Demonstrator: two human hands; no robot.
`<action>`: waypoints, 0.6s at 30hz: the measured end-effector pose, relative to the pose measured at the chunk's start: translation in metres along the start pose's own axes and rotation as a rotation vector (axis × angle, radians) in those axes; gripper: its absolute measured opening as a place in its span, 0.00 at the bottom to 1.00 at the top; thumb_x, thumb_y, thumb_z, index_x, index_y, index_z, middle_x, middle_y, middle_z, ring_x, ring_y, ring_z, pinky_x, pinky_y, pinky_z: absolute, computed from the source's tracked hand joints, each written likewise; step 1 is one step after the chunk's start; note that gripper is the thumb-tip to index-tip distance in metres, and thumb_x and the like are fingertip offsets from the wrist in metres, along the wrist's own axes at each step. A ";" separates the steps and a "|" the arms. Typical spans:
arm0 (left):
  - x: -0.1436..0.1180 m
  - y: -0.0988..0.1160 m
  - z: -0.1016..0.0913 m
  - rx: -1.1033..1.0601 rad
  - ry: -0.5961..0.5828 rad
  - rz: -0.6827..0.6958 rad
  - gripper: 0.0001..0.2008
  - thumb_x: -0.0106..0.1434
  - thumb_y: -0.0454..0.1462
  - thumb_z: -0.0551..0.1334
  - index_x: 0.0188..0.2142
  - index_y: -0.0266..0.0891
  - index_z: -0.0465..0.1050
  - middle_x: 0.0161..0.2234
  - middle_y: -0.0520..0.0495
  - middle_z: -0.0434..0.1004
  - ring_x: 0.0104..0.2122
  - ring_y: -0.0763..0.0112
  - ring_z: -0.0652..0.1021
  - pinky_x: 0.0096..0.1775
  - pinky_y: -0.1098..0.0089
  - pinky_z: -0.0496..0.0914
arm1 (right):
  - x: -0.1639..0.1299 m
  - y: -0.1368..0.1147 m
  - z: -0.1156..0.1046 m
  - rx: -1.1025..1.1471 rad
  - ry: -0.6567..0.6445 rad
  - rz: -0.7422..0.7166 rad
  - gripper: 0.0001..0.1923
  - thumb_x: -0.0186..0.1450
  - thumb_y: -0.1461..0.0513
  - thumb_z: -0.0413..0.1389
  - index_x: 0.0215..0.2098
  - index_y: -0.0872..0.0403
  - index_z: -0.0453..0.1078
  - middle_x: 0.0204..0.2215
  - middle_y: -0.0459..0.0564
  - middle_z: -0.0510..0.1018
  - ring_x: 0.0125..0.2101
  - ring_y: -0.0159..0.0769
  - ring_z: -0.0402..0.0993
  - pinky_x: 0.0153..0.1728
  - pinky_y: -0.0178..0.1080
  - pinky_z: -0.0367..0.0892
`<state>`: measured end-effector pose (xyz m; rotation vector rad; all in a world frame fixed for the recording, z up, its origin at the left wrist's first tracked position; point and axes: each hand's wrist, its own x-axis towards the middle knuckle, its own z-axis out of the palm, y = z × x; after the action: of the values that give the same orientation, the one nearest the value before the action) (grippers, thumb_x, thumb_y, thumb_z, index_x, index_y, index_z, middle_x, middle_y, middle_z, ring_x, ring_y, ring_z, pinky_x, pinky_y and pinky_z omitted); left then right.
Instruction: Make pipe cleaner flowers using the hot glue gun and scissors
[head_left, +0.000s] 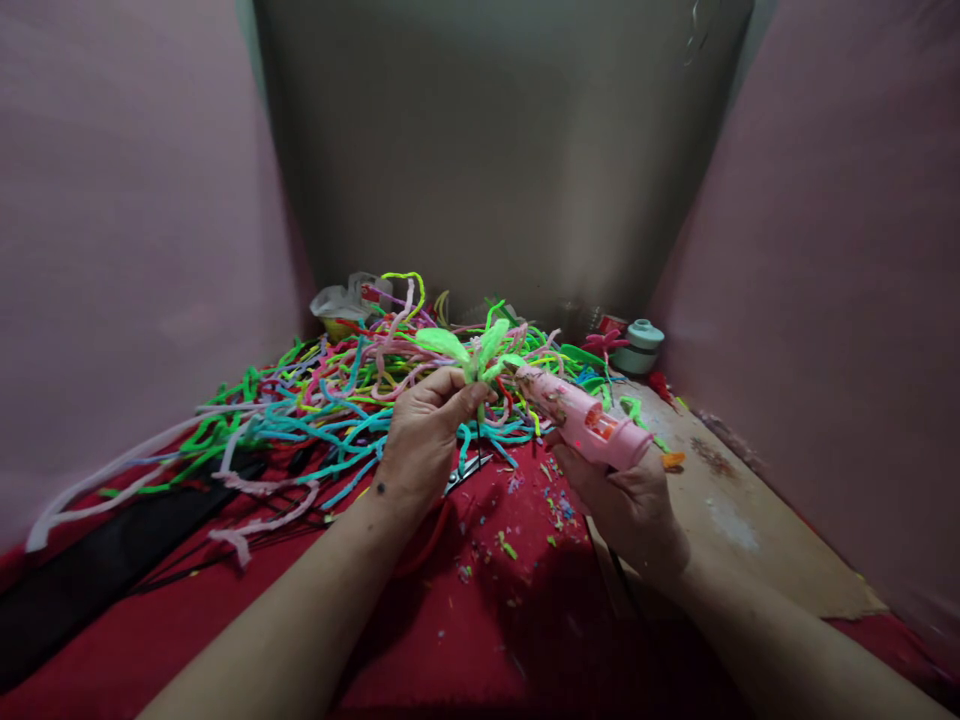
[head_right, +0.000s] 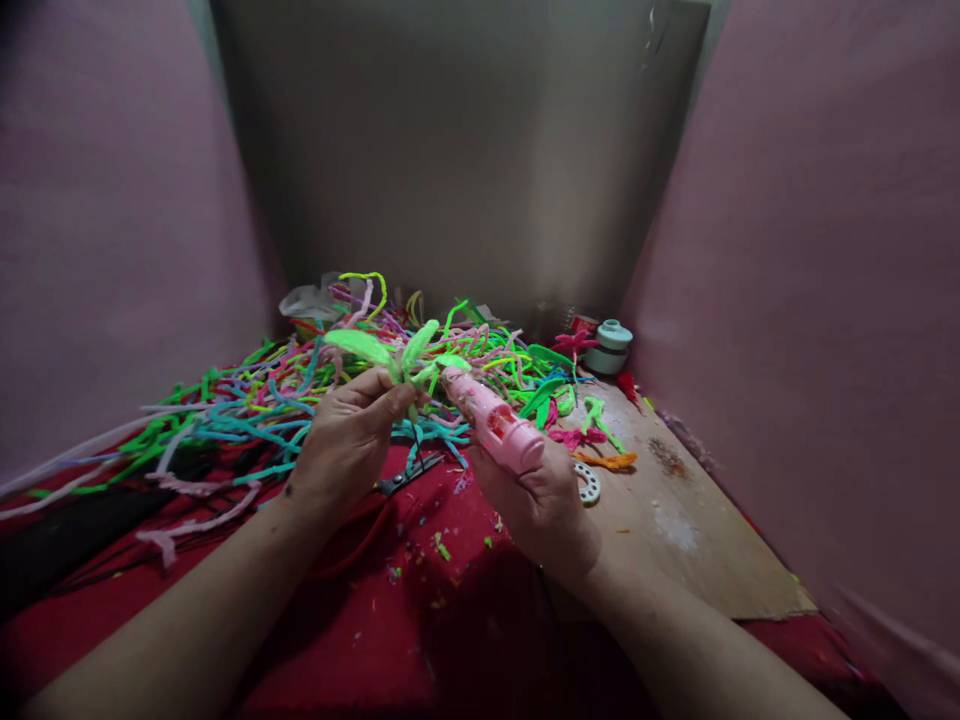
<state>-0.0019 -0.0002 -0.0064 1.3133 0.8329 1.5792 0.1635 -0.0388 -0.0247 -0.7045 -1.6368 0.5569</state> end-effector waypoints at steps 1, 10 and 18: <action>0.000 0.000 0.000 0.000 -0.005 0.007 0.10 0.53 0.37 0.65 0.20 0.38 0.66 0.20 0.56 0.64 0.22 0.78 0.61 0.28 0.74 0.58 | 0.000 0.000 0.001 0.015 -0.006 0.003 0.22 0.63 0.64 0.53 0.56 0.45 0.65 0.54 0.45 0.71 0.55 0.43 0.66 0.58 0.49 0.60; 0.000 -0.002 -0.001 0.024 -0.010 0.018 0.09 0.56 0.36 0.63 0.21 0.38 0.67 0.20 0.54 0.66 0.24 0.76 0.64 0.30 0.74 0.59 | -0.002 -0.003 0.002 0.066 -0.063 0.013 0.22 0.64 0.65 0.52 0.56 0.44 0.64 0.56 0.42 0.68 0.58 0.39 0.61 0.62 0.46 0.53; 0.000 -0.002 -0.001 0.006 -0.019 0.026 0.10 0.56 0.35 0.63 0.21 0.37 0.66 0.20 0.55 0.64 0.23 0.77 0.62 0.29 0.74 0.58 | 0.000 -0.002 -0.001 0.029 -0.031 -0.001 0.22 0.64 0.65 0.52 0.56 0.44 0.64 0.55 0.43 0.70 0.56 0.43 0.64 0.60 0.51 0.57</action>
<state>-0.0022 0.0008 -0.0085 1.3459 0.8127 1.5834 0.1644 -0.0397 -0.0233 -0.6768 -1.6548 0.5929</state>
